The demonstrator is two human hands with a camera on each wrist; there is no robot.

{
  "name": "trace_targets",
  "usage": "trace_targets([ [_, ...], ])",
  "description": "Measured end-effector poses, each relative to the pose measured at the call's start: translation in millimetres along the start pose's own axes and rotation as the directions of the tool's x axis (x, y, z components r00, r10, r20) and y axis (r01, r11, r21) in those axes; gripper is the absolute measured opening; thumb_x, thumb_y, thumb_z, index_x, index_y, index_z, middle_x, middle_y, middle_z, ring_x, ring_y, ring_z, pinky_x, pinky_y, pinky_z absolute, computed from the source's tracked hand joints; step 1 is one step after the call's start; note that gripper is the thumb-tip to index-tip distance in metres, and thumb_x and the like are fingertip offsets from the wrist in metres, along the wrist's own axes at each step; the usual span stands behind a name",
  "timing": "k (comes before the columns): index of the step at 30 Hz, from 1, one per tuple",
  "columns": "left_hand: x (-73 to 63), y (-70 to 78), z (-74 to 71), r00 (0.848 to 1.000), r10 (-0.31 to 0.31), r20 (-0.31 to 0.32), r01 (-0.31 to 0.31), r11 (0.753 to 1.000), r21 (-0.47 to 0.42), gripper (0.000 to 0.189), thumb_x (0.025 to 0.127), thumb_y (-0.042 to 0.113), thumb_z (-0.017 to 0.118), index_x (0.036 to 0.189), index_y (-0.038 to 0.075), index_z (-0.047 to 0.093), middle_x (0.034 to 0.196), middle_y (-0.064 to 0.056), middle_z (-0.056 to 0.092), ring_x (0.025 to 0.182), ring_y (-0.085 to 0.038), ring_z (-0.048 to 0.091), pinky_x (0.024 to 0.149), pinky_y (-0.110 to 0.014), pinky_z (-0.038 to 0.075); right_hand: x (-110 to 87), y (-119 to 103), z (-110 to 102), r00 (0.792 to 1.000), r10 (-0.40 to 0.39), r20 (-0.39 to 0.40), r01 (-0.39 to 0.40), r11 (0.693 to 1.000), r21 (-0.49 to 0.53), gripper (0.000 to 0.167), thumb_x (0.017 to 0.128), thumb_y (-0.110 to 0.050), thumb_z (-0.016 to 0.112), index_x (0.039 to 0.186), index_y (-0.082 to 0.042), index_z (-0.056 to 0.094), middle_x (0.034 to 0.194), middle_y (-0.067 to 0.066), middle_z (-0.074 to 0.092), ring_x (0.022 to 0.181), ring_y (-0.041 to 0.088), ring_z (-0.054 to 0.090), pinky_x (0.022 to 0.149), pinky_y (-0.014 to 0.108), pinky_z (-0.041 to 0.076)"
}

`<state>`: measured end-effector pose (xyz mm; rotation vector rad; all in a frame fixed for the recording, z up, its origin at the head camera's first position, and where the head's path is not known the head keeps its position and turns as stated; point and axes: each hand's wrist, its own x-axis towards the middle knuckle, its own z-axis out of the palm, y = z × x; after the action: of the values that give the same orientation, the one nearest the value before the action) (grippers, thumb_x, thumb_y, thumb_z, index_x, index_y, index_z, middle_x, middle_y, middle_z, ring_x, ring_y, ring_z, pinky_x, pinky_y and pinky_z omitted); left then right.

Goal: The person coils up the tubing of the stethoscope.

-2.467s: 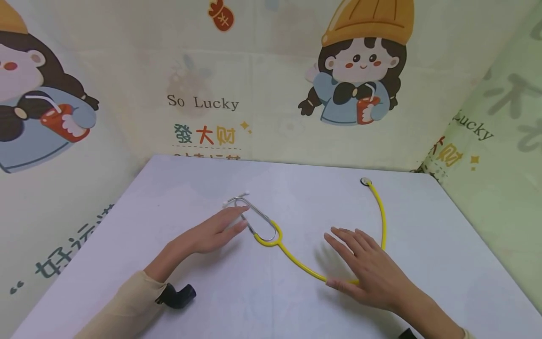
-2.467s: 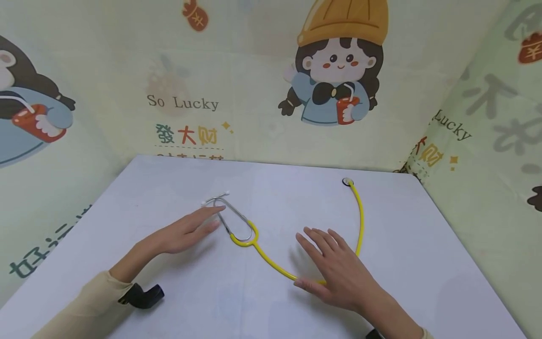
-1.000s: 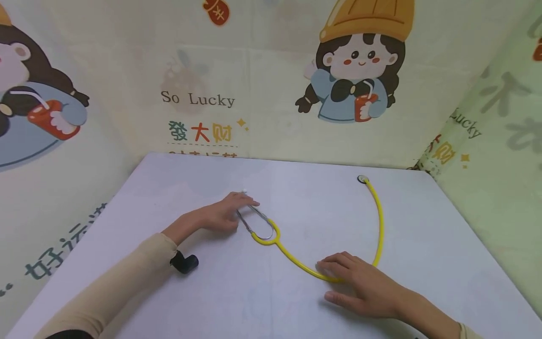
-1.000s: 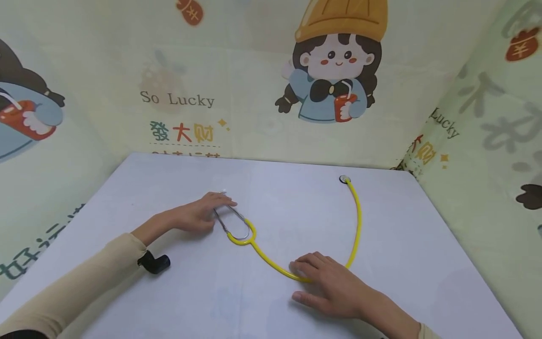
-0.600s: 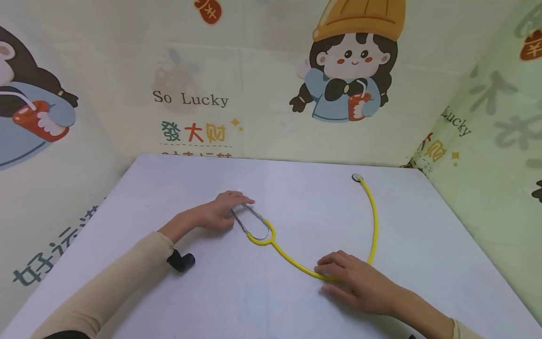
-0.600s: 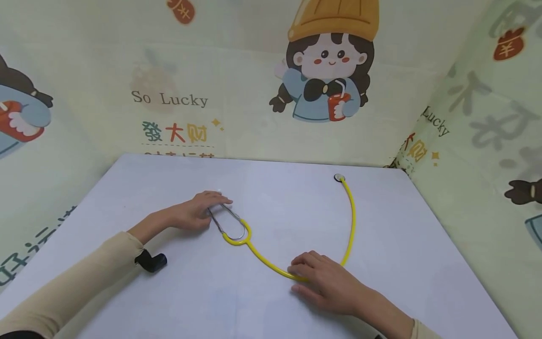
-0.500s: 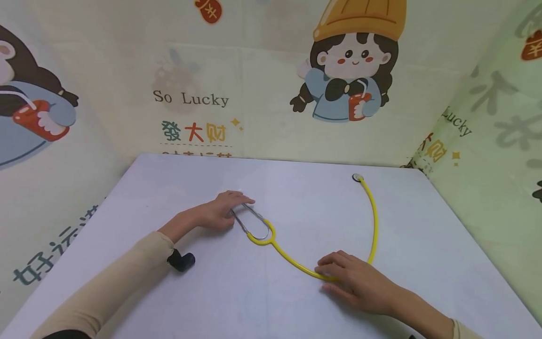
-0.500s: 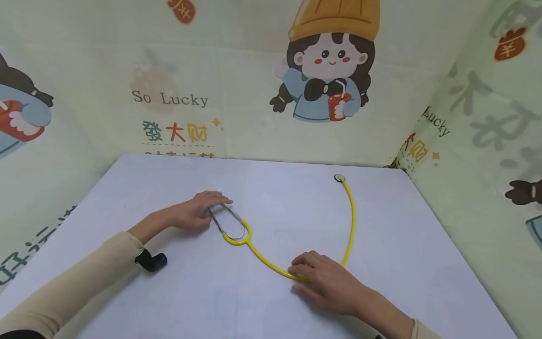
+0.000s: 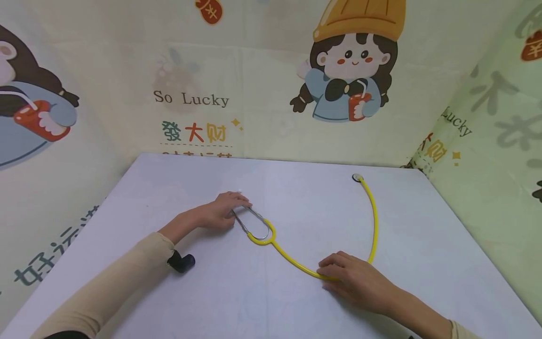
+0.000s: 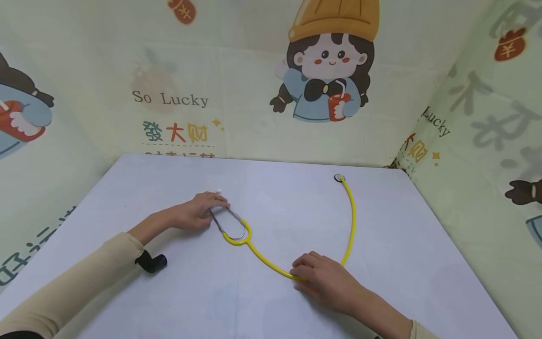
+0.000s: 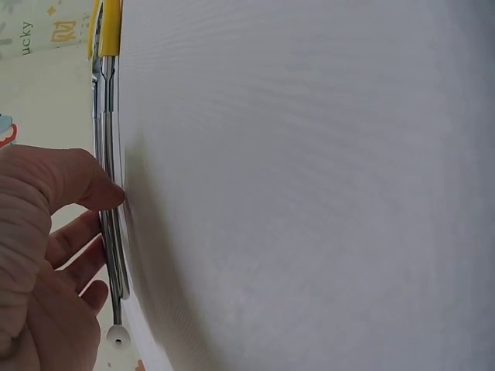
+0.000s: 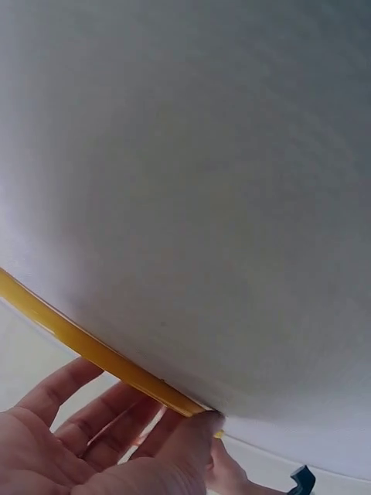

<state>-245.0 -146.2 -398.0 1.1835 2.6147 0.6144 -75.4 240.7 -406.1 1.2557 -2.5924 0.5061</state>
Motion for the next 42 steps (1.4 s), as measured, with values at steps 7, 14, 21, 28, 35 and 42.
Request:
trace_targets([
  [7,1.0,-0.4,1.2,1.000,0.004,-0.002,-0.004,0.999,0.032,0.050,0.088,-0.008,0.064,0.135,0.006,0.065,0.130,-0.011,0.062,0.143,-0.040,0.040,0.119,-0.058,0.027,1.1,-1.1,2.8,0.999,0.041,0.015,-0.041,0.999,0.014,0.026,0.081,-0.009,0.086,0.102,-0.020,0.077,0.110,-0.011,0.069,0.097,0.008,0.064,0.078,0.019,0.055],
  [14,-1.6,-0.6,1.9,1.000,0.013,-0.016,-0.012,0.998,0.069,0.040,0.092,-0.005,0.066,0.130,0.007,0.068,0.125,-0.009,0.065,0.135,-0.037,0.049,0.113,-0.059,0.033,1.6,-2.4,4.5,0.999,0.043,0.014,-0.043,0.999,0.000,0.025,0.080,-0.006,0.086,0.099,-0.019,0.076,0.107,-0.010,0.070,0.095,0.007,0.065,0.076,0.020,0.055],
  [21,-1.8,-1.1,0.7,1.000,0.000,-0.005,0.000,0.998,0.068,0.035,0.092,-0.004,0.069,0.125,0.009,0.070,0.117,-0.003,0.067,0.118,-0.027,0.058,0.104,-0.054,0.039,1.3,-3.9,4.6,0.999,0.047,0.000,-0.047,0.999,-0.008,0.026,0.080,-0.006,0.086,0.099,-0.019,0.074,0.106,-0.011,0.070,0.093,0.006,0.064,0.075,0.019,0.054],
  [28,-5.4,-2.3,-3.7,1.000,0.029,0.007,-0.030,0.993,0.116,0.035,0.092,0.003,0.073,0.127,0.010,0.073,0.102,0.003,0.065,0.102,-0.018,0.060,0.089,-0.042,0.039,0.9,-3.1,0.0,1.000,0.008,-0.021,-0.009,0.999,-0.037,0.031,0.077,-0.002,0.087,0.100,-0.016,0.073,0.105,-0.010,0.069,0.094,0.007,0.066,0.078,0.017,0.054],
  [35,-8.8,-3.5,-10.0,0.999,0.050,-0.019,-0.050,0.998,0.036,0.041,0.089,0.006,0.078,0.130,0.007,0.071,0.091,0.010,0.068,0.091,-0.010,0.060,0.089,-0.040,0.040,0.9,0.4,-4.3,0.998,-0.031,-0.050,0.029,0.998,-0.050,0.037,0.073,0.002,0.086,0.102,-0.015,0.071,0.106,-0.009,0.068,0.094,0.007,0.067,0.080,0.015,0.053],
  [42,-11.4,-5.6,-8.9,0.998,0.045,-0.034,-0.047,0.998,-0.031,0.041,0.087,0.006,0.080,0.128,0.006,0.072,0.088,0.012,0.069,0.083,-0.004,0.058,0.090,-0.038,0.045,-0.5,-0.4,-4.8,0.999,-0.009,-0.043,0.007,0.999,-0.040,0.036,0.075,0.003,0.085,0.103,-0.016,0.070,0.107,-0.010,0.068,0.094,0.006,0.067,0.080,0.014,0.052],
])
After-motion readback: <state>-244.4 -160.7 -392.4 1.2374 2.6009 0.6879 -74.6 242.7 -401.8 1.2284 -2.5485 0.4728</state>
